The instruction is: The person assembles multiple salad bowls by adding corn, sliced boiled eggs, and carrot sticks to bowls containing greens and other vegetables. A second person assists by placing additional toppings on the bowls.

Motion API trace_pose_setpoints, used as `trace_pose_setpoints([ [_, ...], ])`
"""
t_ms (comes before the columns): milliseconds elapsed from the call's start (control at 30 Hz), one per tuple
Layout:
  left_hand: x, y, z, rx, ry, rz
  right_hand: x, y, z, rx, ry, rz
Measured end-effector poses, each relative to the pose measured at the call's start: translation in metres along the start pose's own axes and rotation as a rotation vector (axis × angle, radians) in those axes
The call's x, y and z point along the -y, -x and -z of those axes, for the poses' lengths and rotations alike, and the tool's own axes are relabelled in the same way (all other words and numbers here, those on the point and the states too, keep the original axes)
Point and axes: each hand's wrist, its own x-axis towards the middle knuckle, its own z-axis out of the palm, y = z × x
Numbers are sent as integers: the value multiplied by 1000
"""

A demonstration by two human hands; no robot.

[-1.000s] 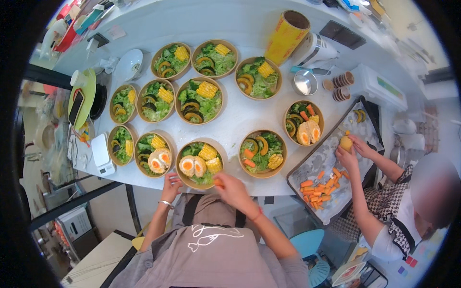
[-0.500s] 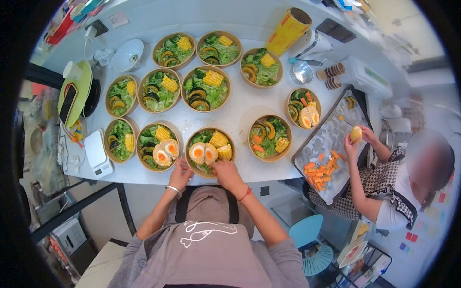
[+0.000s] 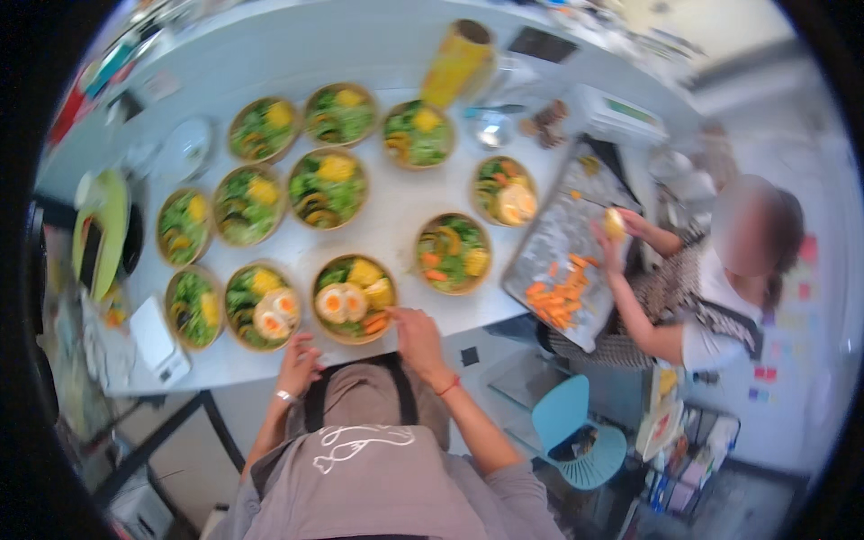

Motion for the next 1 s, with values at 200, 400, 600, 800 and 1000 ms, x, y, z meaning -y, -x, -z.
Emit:
trace_pose_setpoints([
  [200, 0, -7, 14, -33, 69, -11, -53, 25, 46, -282, -14, -180],
  [400, -2, -16, 0, -10, 52, 119, -170, 55, 107, -485, 86, -437],
  [600, -11, -19, -15, -122, 47, 119, -247, 13, 136, -363, 543, -686],
  [800, -15, -14, -20, -233, 60, 124, -266, -17, 136, -142, 554, -911],
  [1000, -4, -20, -32, -173, 241, 280, -304, -2, 131, -123, 586, -555],
])
